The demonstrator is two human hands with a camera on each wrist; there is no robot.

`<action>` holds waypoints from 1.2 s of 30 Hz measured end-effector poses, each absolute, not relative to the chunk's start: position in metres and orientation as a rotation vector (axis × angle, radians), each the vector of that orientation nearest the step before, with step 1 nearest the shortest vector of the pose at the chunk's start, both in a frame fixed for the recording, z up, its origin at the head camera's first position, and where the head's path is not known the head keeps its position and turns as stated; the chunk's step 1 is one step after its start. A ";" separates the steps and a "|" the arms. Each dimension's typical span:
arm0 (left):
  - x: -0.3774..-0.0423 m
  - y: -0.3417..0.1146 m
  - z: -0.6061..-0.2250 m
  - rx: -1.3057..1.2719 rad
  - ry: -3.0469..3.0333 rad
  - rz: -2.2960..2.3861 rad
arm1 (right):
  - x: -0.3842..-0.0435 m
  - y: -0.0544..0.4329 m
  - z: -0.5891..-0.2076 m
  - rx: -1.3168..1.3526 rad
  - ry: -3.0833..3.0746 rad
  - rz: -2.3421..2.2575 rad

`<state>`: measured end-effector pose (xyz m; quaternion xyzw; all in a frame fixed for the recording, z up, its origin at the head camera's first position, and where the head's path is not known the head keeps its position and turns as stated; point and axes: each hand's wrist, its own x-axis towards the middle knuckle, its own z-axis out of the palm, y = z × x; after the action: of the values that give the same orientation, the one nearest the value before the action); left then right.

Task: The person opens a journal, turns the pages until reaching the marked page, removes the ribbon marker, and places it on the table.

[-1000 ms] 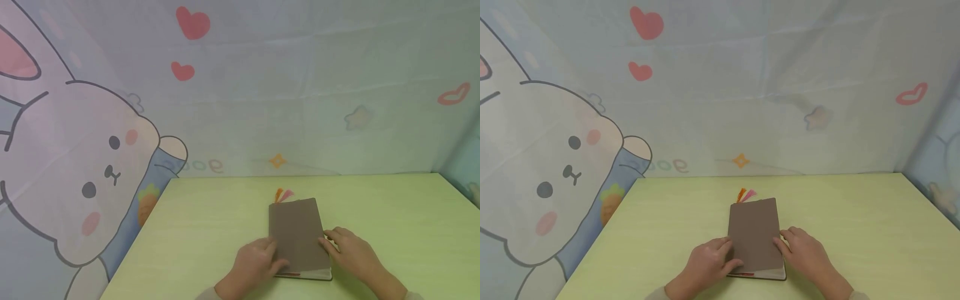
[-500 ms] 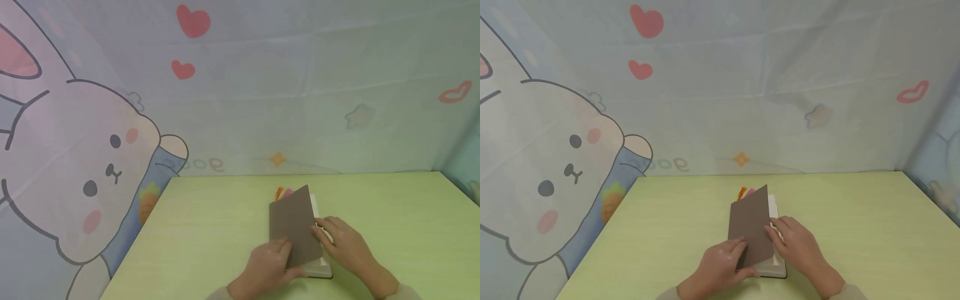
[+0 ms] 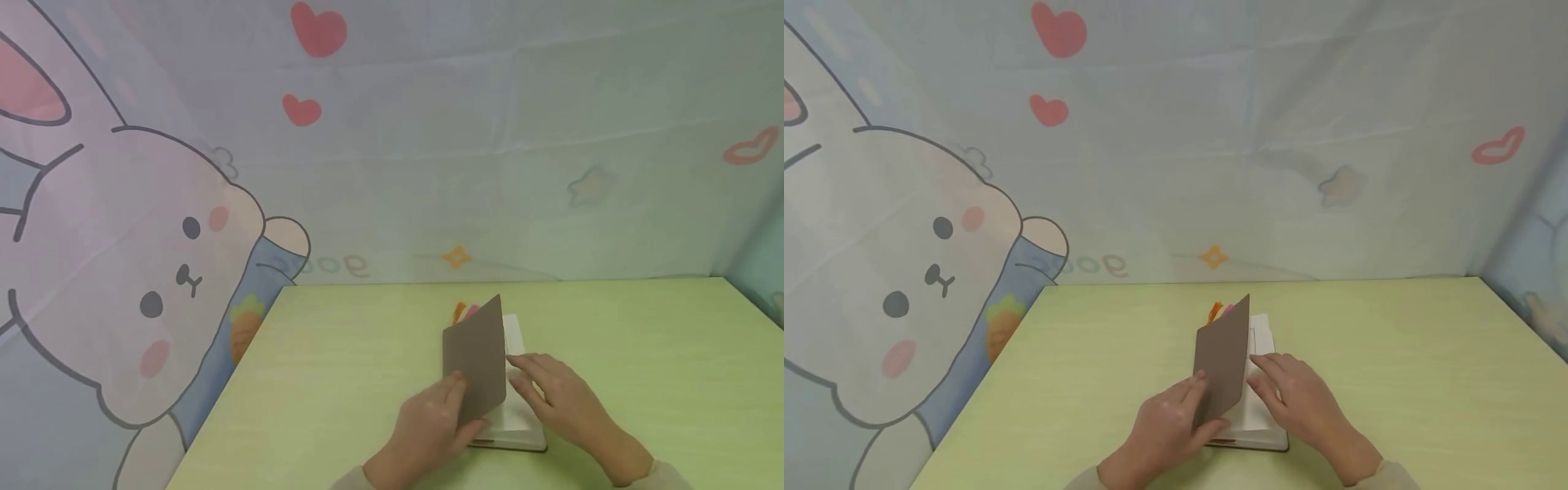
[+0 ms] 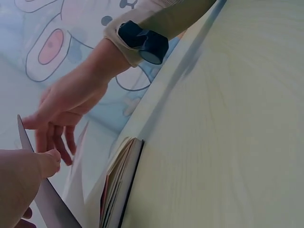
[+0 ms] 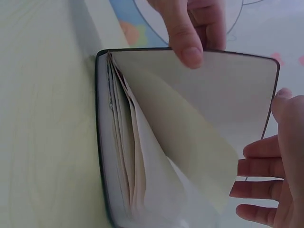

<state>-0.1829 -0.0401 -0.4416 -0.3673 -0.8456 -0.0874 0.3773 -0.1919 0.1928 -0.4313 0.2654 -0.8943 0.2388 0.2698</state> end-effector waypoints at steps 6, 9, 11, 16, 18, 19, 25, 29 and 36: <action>-0.182 -0.051 -0.434 -0.880 -2.149 -0.241 | -0.191 0.198 -0.437 0.776 -2.429 0.515; -0.179 -0.059 -0.431 -0.806 -2.201 -0.239 | -0.189 0.201 -0.441 0.816 -2.486 0.447; -0.176 -0.064 -0.427 -0.748 -2.244 -0.250 | -0.187 0.202 -0.443 0.821 -2.582 0.431; -0.173 -0.080 -0.419 -0.685 -2.235 -0.299 | -0.183 0.207 -0.446 0.843 -2.742 0.421; -0.172 -0.087 -0.416 -0.686 -2.212 -0.293 | -0.183 0.209 -0.448 0.866 -2.743 0.425; -0.172 -0.090 -0.414 -0.688 -2.205 -0.286 | -0.183 0.210 -0.449 0.879 -2.737 0.427; -0.169 -0.112 -0.409 -0.701 -2.224 -0.160 | -0.184 0.214 -0.453 0.960 -2.661 0.421; -0.168 -0.122 -0.411 -0.702 -2.287 -0.102 | -0.184 0.217 -0.455 0.981 -2.624 0.420; -0.167 -0.131 -0.421 -0.676 -2.381 -0.077 | -0.181 0.219 -0.456 0.979 -2.629 0.429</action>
<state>-0.1667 -0.1305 -0.4211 -0.2581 -0.9088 -0.0294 0.3264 -0.1811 0.2186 -0.4559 0.3411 -0.9157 0.1494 0.1511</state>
